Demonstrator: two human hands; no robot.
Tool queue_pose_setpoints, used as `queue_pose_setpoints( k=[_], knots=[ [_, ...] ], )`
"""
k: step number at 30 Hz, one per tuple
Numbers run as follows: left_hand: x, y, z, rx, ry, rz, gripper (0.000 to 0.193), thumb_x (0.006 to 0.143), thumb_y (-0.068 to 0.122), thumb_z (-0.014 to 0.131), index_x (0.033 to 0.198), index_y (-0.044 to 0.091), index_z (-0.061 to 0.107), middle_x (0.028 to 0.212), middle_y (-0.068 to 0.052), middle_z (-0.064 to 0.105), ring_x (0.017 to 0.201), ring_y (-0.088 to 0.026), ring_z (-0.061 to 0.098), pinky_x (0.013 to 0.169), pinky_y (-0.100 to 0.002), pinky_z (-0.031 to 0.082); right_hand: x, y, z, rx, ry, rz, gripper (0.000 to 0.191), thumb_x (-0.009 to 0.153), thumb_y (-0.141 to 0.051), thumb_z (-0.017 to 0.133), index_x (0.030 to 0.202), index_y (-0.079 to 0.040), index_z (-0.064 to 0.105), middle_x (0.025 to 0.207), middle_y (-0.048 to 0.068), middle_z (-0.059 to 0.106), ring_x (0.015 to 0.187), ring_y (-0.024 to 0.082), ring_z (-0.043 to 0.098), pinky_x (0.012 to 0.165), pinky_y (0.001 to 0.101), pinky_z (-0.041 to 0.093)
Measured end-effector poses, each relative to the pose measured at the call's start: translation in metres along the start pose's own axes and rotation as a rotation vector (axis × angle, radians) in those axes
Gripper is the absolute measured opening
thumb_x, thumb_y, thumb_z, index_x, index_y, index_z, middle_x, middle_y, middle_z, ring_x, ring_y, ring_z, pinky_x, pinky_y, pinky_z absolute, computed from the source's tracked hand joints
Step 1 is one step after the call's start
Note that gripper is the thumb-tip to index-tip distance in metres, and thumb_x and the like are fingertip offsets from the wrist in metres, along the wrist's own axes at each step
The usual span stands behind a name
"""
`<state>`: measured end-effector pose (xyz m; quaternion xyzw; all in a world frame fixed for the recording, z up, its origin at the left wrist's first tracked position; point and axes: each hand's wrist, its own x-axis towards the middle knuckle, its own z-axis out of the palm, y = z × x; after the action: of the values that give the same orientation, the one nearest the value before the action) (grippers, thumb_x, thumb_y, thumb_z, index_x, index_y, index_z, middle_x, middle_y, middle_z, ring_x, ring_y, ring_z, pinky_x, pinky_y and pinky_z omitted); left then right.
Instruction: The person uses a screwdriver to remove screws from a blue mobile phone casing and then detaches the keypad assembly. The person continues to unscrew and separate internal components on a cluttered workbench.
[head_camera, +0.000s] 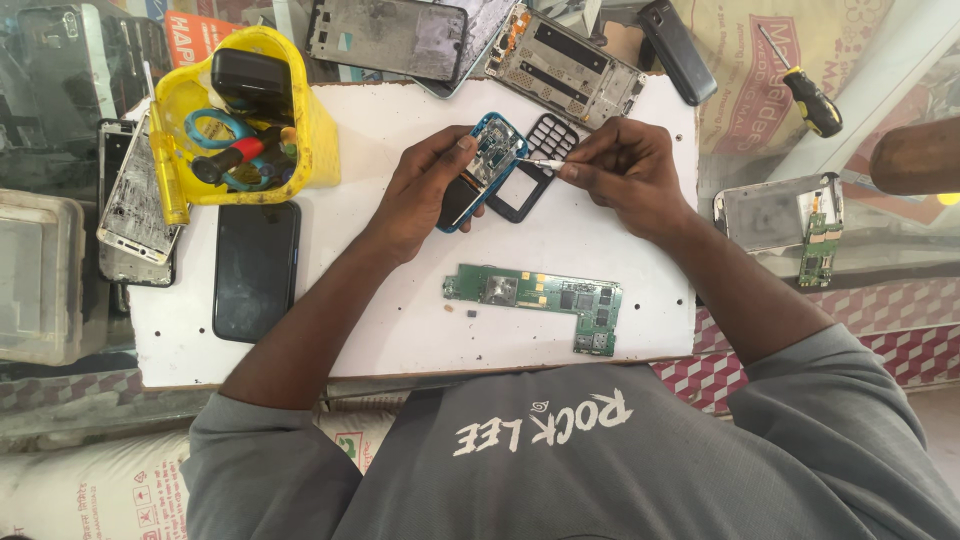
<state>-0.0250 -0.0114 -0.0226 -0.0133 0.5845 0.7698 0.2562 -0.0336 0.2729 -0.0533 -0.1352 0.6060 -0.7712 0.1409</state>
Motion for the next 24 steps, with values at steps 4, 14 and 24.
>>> queue_pose_setpoints(
  k=[4,14,24],
  knots=[
    [0.000,0.003,0.000,-0.017,0.010,-0.031,0.043,0.104,0.042,0.058,0.118,0.003,0.064,0.080,-0.005,0.066,0.062,-0.010,0.067,0.048,-0.026,0.054,0.001,0.000,0.000,0.016,-0.010,-0.007,0.009,0.098,0.006,0.074,0.098,0.000,0.068,0.075,0.004,0.066,0.053,0.000,0.046,0.044,0.0218,0.030],
    [-0.002,0.004,0.000,0.018,-0.012,-0.016,0.037,0.107,0.044,0.055,0.102,0.007,0.060,0.078,-0.004,0.063,0.064,-0.009,0.065,0.051,-0.025,0.054,-0.002,-0.011,0.012,-0.338,0.000,-0.271,0.011,0.100,0.002,0.076,0.103,-0.002,0.067,0.100,0.011,0.074,0.095,0.012,0.074,0.083,0.0276,0.064],
    [-0.001,0.005,0.000,0.040,0.019,-0.059,0.035,0.105,0.042,0.056,0.105,0.008,0.063,0.080,-0.004,0.065,0.064,-0.009,0.065,0.050,-0.025,0.053,-0.005,-0.024,0.016,-0.883,0.022,-0.635,0.018,0.086,0.003,0.089,0.091,-0.003,0.073,0.095,0.014,0.078,0.067,0.011,0.069,0.051,0.0247,0.054]
  ],
)
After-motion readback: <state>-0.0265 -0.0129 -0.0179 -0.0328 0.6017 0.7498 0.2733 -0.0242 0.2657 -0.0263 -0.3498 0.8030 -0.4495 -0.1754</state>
